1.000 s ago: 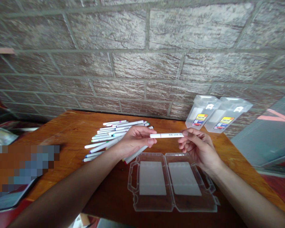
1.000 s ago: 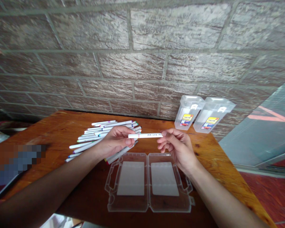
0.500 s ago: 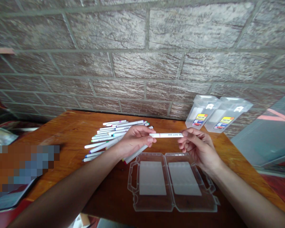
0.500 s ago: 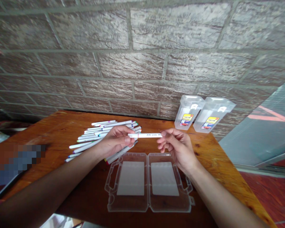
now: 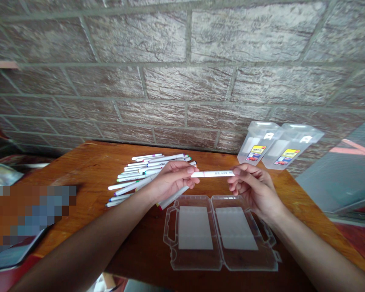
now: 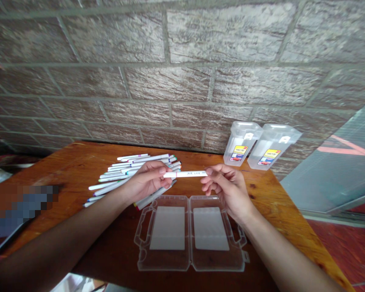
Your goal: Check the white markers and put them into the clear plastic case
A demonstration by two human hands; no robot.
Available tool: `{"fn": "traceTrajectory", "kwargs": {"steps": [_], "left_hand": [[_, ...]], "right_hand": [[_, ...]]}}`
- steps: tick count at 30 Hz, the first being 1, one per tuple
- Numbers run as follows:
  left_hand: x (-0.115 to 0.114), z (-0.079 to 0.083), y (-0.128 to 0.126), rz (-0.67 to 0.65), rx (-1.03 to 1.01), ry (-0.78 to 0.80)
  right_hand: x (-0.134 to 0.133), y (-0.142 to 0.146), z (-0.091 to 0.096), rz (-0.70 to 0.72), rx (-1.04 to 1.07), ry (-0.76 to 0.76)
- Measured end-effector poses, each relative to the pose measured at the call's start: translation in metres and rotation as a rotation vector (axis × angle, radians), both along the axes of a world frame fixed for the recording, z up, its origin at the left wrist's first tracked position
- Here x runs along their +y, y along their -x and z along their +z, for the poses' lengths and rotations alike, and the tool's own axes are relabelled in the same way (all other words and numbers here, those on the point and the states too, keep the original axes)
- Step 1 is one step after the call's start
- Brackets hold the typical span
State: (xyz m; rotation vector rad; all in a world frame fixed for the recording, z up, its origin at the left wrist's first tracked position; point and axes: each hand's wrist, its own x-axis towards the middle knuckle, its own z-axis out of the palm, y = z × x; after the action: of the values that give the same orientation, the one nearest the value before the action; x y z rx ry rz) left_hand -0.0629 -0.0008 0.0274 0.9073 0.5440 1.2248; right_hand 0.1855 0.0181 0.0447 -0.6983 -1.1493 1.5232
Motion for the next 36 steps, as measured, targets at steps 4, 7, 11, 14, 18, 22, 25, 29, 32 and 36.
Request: {"fn": "traceTrajectory", "kwargs": {"steps": [4, 7, 11, 14, 18, 22, 25, 29, 32, 36], "left_hand": [[0.001, 0.0, 0.0, 0.014, -0.002, 0.009], [0.0, 0.002, -0.001, 0.017, 0.006, -0.012], [-0.002, 0.004, -0.001, 0.008, 0.025, -0.07], [0.0, 0.001, 0.0, -0.011, 0.057, -0.118], [0.002, -0.003, 0.001, -0.002, 0.079, -0.134], [0.001, -0.001, 0.0, 0.008, 0.062, -0.107], [0.0, 0.002, -0.001, 0.024, 0.043, -0.069], [-0.001, 0.005, -0.002, 0.074, 0.078, -0.051], [0.0, 0.007, -0.002, 0.12, 0.097, -0.055], [0.0, 0.008, -0.003, 0.138, 0.158, -0.048]], "right_hand": [[0.0, -0.001, -0.001, -0.011, -0.003, -0.007], [0.001, -0.001, -0.002, -0.019, -0.002, -0.005], [0.001, -0.001, -0.002, -0.021, 0.004, 0.0], [0.001, -0.001, -0.002, -0.025, 0.005, 0.007], [0.001, -0.001, 0.0, -0.029, -0.005, 0.01], [-0.001, 0.0, 0.0, -0.035, -0.016, -0.002], [-0.002, 0.0, 0.001, -0.037, -0.032, -0.031], [-0.003, 0.0, 0.001, -0.051, -0.062, -0.081], [-0.003, 0.0, 0.001, -0.054, -0.076, -0.108], [-0.003, -0.001, 0.0, -0.061, -0.084, -0.124]]}}
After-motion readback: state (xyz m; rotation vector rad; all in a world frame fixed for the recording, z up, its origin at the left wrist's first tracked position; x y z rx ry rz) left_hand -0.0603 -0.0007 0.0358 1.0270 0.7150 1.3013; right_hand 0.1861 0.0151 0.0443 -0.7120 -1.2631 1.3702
